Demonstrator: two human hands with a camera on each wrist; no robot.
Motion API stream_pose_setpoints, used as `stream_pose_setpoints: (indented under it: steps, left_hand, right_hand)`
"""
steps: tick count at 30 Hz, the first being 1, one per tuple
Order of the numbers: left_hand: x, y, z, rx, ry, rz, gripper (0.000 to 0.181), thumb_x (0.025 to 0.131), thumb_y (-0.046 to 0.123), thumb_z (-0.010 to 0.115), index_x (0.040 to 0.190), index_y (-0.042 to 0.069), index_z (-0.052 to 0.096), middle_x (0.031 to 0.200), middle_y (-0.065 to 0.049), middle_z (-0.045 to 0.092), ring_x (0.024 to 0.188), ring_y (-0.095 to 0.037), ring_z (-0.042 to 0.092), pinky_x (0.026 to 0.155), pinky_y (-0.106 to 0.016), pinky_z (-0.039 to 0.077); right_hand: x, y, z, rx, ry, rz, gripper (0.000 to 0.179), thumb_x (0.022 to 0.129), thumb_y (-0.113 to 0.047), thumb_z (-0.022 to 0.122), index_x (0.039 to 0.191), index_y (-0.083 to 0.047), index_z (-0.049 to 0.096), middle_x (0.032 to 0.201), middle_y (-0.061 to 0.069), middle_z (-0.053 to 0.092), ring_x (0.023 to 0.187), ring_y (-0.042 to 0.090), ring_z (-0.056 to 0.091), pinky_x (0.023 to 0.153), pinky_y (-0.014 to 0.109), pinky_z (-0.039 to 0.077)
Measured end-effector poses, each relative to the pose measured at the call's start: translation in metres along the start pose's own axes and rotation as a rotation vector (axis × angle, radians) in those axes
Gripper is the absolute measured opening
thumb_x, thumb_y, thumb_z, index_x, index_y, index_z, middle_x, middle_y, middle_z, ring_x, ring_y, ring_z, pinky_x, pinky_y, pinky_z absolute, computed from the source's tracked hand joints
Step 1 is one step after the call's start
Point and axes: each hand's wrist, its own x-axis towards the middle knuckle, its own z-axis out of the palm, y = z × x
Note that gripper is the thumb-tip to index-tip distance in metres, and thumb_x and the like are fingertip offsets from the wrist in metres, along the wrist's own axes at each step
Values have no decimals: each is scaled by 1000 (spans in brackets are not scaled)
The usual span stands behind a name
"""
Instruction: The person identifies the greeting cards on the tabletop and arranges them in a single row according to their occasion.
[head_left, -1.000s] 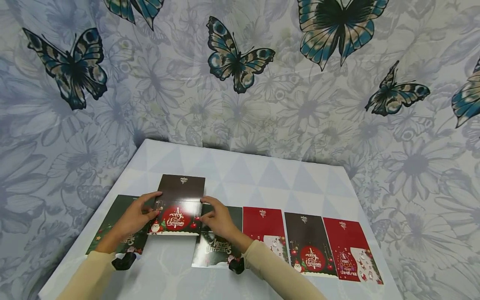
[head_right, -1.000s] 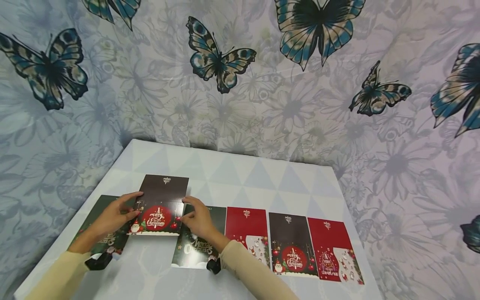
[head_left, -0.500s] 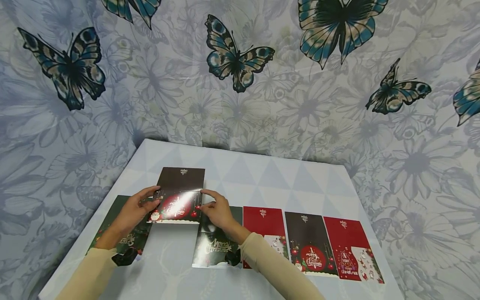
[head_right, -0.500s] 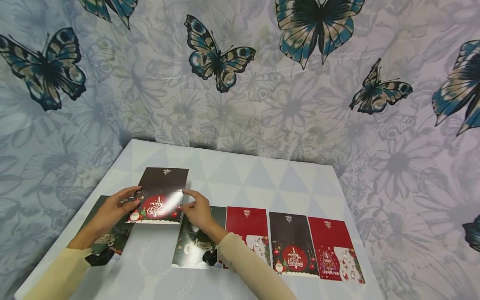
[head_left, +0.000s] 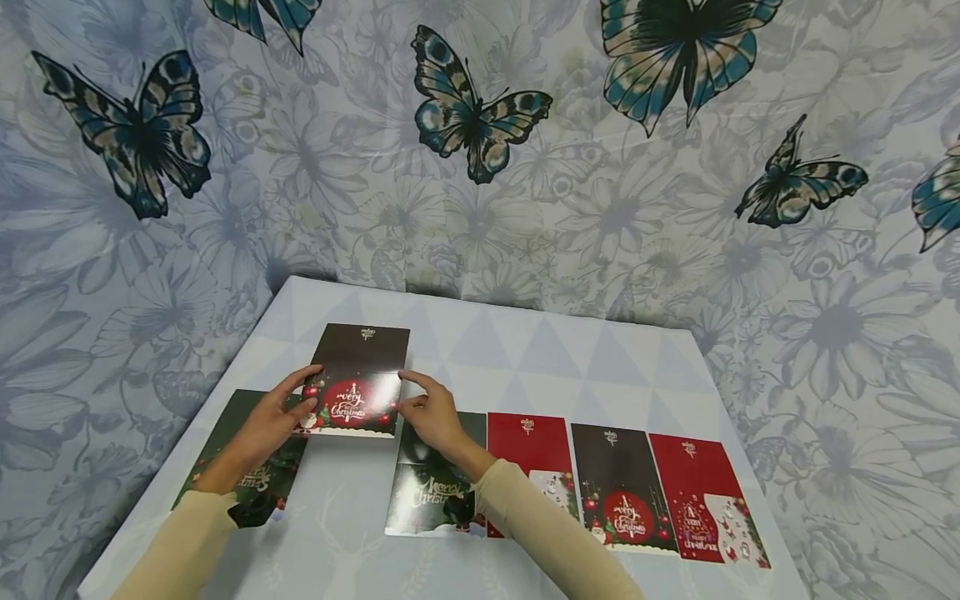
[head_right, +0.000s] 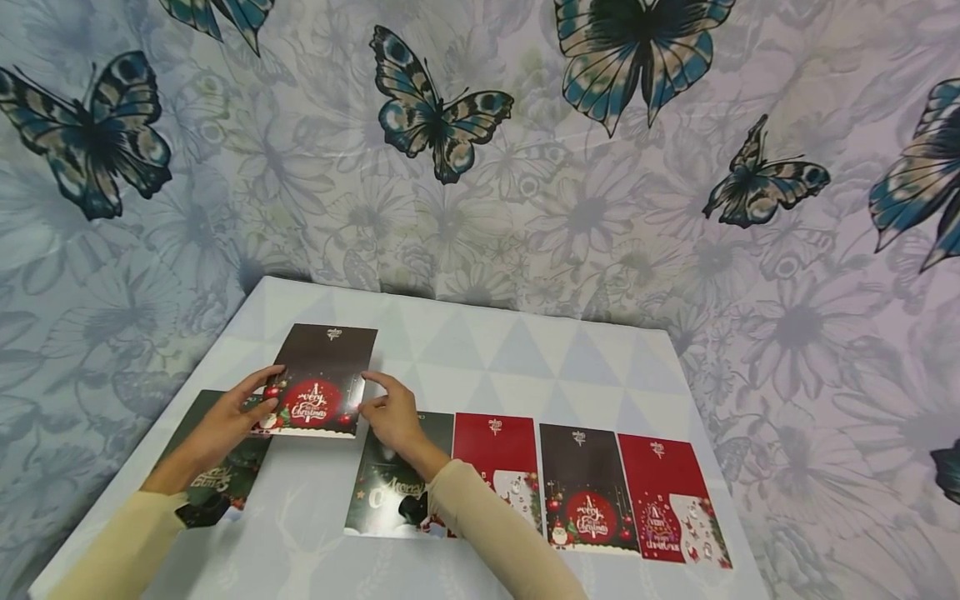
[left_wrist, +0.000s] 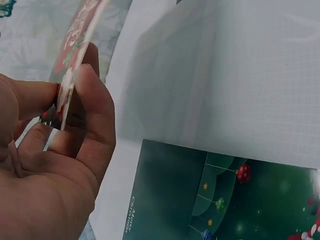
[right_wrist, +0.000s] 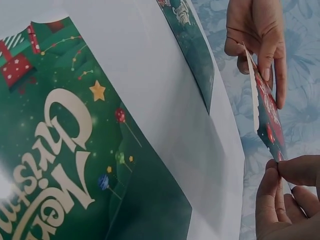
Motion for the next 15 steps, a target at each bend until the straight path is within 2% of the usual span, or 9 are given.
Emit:
stream_pose_setpoints:
  steps: [3, 4, 7, 9, 13, 15]
  left_hand:
    - [4, -2, -1, -45, -9, -11, 60, 107, 16, 46, 161, 21, 20, 164, -26, 12, 106, -31, 63, 72, -46, 58]
    - [4, -2, -1, -64, -14, -13, 60, 108, 16, 45, 161, 21, 19, 164, -25, 10, 101, -24, 64, 71, -45, 58]
    - [6, -4, -3, -103, -33, 0, 59, 108, 18, 43, 161, 21, 17, 165, -22, 6, 101, -9, 58, 73, -43, 55]
    - [7, -5, -5, -115, -43, 11, 58, 109, 19, 42, 161, 21, 16, 166, -21, 4, 104, -6, 53, 74, -42, 53]
    - [8, -6, -7, -134, -58, 14, 58, 109, 20, 40, 162, 21, 15, 166, -20, 3, 106, -4, 53, 77, -42, 51]
    - [9, -7, -7, -147, -58, 12, 58, 109, 19, 39, 162, 22, 15, 166, -20, 3, 100, -5, 55, 77, -44, 52]
  right_hand:
    - [2, 0, 0, 1, 1, -2, 52, 90, 3, 67, 139, -12, 59, 93, 21, 76, 91, 34, 74, 62, 19, 45]
    - [2, 0, 0, -1, 0, 3, 52, 90, 2, 67, 139, -13, 59, 93, 20, 76, 92, 34, 74, 62, 19, 45]
    - [2, 1, -1, -7, 3, 13, 50, 91, 1, 67, 138, -14, 60, 95, 19, 76, 92, 30, 74, 61, 18, 45]
    - [2, 2, -1, 2, 0, 16, 49, 91, 1, 67, 138, -13, 60, 95, 20, 76, 92, 31, 74, 59, 18, 44]
    - [2, 2, -2, 23, -12, 5, 47, 91, 1, 68, 137, -10, 61, 97, 22, 75, 93, 34, 74, 56, 19, 42]
    - [2, 3, -3, 22, -14, 1, 47, 91, 0, 69, 136, -9, 61, 97, 22, 75, 93, 34, 74, 58, 19, 43]
